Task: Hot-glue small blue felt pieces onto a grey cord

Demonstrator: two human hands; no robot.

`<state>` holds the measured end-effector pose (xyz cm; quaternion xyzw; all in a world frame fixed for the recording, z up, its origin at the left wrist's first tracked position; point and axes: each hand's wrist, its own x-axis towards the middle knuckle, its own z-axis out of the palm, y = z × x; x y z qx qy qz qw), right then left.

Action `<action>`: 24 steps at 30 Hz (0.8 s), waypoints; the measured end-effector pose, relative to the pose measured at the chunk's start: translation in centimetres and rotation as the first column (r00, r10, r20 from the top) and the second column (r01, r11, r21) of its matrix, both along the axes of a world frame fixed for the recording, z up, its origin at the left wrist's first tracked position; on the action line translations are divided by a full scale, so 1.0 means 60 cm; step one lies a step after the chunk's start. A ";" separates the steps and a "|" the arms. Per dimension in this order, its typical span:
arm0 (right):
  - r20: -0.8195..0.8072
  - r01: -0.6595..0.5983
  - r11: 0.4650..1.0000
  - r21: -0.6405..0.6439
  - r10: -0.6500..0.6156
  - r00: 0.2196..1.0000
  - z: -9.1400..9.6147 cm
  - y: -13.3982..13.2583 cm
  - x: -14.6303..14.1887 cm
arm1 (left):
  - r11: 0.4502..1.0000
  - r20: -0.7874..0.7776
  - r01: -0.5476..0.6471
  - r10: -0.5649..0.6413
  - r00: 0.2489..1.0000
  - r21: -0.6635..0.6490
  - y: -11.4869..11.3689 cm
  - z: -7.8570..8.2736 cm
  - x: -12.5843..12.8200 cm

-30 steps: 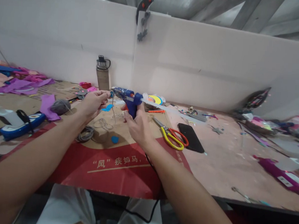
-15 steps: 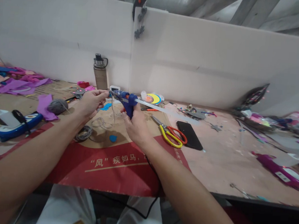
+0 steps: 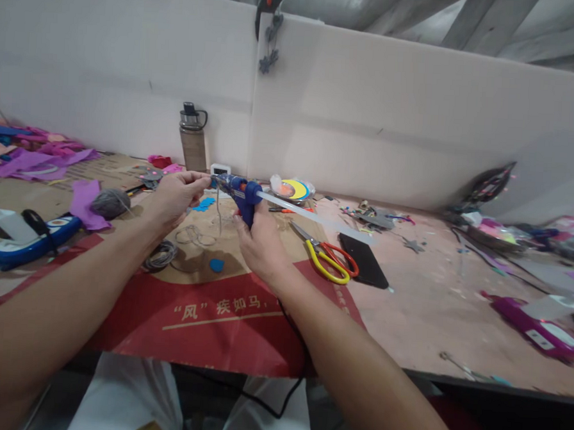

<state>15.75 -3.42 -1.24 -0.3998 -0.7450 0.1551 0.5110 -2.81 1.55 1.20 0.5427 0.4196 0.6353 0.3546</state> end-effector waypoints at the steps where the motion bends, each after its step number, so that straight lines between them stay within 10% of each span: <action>1: 0.003 0.010 1.000 0.002 -0.010 1.000 0.000 0.000 0.000 | 1.000 -0.010 -0.004 0.004 1.000 0.001 0.000 0.000 0.000; 24: 0.034 0.026 0.999 0.033 -0.027 0.999 -0.002 -0.003 -0.003 | 1.000 -0.044 -0.008 0.008 0.999 0.001 -0.003 0.002 0.001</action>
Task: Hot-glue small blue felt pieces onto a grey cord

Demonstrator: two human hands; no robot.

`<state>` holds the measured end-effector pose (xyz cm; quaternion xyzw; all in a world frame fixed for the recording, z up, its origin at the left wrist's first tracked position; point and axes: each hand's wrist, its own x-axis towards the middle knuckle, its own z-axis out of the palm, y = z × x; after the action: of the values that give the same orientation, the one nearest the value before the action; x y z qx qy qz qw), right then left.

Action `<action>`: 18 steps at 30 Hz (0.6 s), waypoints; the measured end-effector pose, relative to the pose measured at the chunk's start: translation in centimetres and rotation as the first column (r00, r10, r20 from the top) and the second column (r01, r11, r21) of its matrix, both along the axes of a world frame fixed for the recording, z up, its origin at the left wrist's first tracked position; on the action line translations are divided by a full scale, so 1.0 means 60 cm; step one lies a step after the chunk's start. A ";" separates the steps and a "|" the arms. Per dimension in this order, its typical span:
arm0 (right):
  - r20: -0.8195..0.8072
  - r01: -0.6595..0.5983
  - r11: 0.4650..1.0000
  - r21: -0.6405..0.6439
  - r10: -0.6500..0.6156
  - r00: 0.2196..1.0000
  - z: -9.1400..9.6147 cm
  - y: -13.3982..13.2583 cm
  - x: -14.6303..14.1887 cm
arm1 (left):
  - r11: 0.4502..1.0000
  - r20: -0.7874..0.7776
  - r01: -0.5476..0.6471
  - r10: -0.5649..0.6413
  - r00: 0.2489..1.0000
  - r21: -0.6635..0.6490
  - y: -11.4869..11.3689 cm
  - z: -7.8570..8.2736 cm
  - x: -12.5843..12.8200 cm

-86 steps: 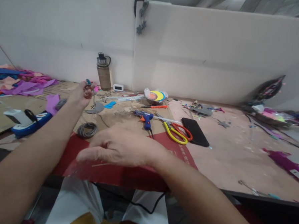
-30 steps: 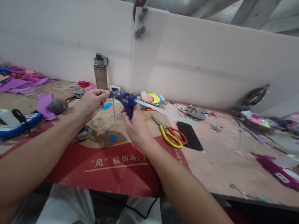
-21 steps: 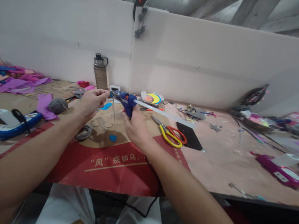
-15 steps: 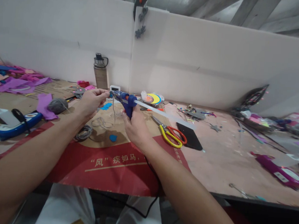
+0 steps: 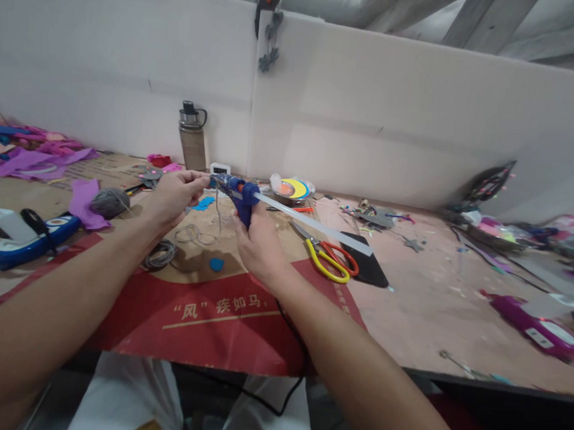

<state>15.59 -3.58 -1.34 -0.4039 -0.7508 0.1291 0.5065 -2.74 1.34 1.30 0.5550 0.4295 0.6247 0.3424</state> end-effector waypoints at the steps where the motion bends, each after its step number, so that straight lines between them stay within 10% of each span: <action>1: -0.002 0.005 1.000 -0.008 -0.005 1.000 0.001 -0.001 0.000 | 1.000 -0.006 -0.004 0.004 1.000 0.000 0.000 0.000 0.000; 18: -0.011 -0.020 1.000 -0.012 0.020 1.000 -0.002 -0.002 -0.002 | 1.000 -0.026 -0.004 0.004 1.000 -0.011 0.004 -0.001 -0.003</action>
<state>15.46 -3.68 -1.45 -0.3986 -0.7513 0.1409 0.5069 -2.93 1.57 1.25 0.5602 0.4386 0.6157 0.3387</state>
